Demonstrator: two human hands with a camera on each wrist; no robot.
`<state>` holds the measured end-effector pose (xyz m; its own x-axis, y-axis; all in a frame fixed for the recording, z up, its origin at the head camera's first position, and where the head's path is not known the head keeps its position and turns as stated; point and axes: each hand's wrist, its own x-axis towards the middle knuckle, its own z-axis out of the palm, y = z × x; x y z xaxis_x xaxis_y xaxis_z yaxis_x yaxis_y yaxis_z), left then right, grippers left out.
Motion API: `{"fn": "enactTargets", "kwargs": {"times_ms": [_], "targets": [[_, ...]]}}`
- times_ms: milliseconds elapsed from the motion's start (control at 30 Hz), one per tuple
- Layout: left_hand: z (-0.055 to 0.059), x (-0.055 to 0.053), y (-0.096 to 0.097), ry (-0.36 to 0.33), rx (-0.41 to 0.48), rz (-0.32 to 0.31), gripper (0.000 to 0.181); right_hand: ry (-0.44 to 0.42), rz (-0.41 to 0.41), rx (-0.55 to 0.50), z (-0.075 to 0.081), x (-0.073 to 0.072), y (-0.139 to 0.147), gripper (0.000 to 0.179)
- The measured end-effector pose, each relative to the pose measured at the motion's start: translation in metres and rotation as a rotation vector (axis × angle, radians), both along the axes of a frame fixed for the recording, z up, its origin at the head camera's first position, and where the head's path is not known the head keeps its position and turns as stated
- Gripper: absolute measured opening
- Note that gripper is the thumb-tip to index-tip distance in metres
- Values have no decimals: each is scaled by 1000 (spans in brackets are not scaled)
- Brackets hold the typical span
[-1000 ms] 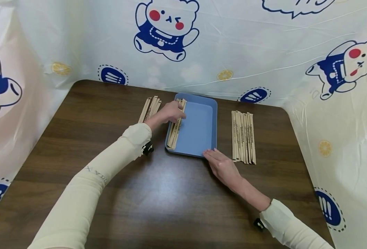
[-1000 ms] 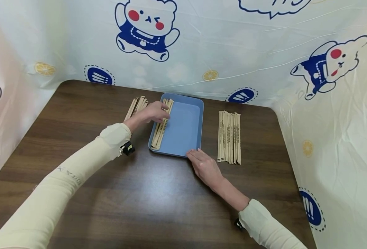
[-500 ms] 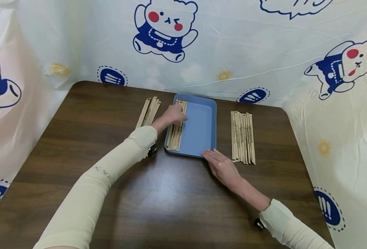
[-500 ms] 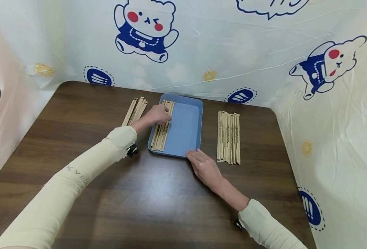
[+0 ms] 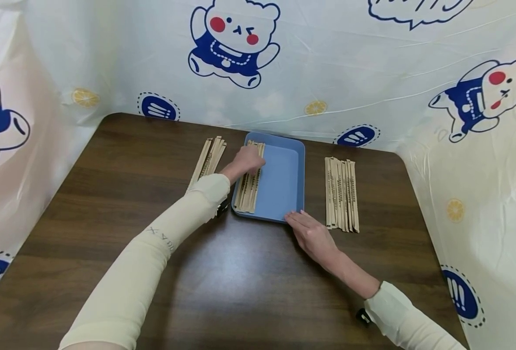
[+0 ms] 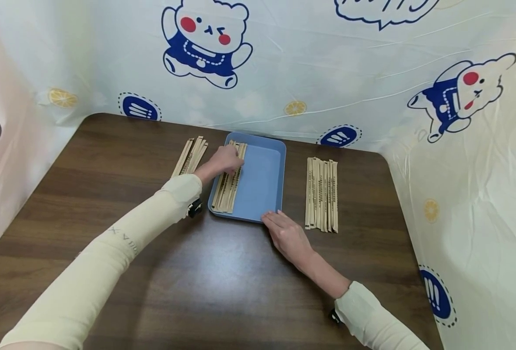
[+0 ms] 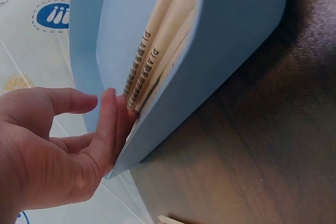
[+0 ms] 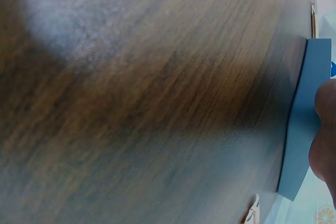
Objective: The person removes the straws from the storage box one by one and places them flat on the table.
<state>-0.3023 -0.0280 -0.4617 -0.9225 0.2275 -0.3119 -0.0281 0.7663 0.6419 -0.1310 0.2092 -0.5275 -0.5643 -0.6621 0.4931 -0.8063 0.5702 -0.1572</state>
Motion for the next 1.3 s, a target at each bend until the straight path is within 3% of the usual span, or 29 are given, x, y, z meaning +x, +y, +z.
{"fn": "enactTargets", "kwargs": {"times_ms": [300,533,733,1000,1300], "targets": [[-6,-10,8,22,-185,-45,35,-7,6,-8,1,0,0,37],[-10,-9,12,33,-268,-44,34,-24,-4,4,2,1,0,35],[-11,-7,14,52,-275,-33,41,0,3,-5,-1,0,1,38],[-16,-10,18,64,-280,-34,11,-2,7,1,0,0,1,38],[-16,-10,22,49,-297,-43,13,-2,7,0,0,0,2,38]]}}
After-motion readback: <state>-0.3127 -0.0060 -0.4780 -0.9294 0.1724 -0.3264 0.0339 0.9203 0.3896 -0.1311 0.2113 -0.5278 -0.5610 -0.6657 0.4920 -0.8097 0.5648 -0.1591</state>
